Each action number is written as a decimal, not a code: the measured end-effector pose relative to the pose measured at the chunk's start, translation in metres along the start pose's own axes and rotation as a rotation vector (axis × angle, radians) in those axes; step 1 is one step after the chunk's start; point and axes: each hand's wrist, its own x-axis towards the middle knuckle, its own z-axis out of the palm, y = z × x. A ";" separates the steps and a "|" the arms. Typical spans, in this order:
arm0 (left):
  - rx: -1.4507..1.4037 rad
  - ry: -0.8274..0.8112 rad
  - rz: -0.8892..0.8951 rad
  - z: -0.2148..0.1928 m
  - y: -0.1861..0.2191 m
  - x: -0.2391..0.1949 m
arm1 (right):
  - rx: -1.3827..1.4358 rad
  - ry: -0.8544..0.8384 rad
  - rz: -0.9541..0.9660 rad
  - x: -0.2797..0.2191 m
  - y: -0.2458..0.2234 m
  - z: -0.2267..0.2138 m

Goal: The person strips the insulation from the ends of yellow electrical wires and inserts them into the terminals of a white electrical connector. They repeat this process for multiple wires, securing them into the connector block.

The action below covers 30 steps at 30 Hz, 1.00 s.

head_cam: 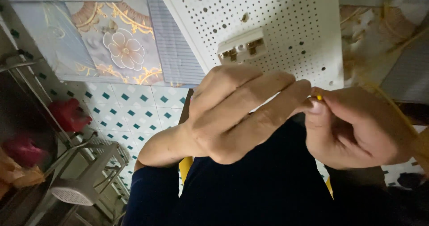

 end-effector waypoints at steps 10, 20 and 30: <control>-0.506 -0.179 -0.409 -0.008 0.020 0.007 | -0.003 -0.033 -0.036 0.026 -0.031 0.000; -0.474 -0.068 -0.387 -0.002 0.007 -0.023 | -0.061 0.365 -0.152 -0.006 0.014 0.042; -0.289 0.013 -0.353 0.011 -0.023 -0.058 | -0.196 0.298 -0.201 -0.005 0.003 0.005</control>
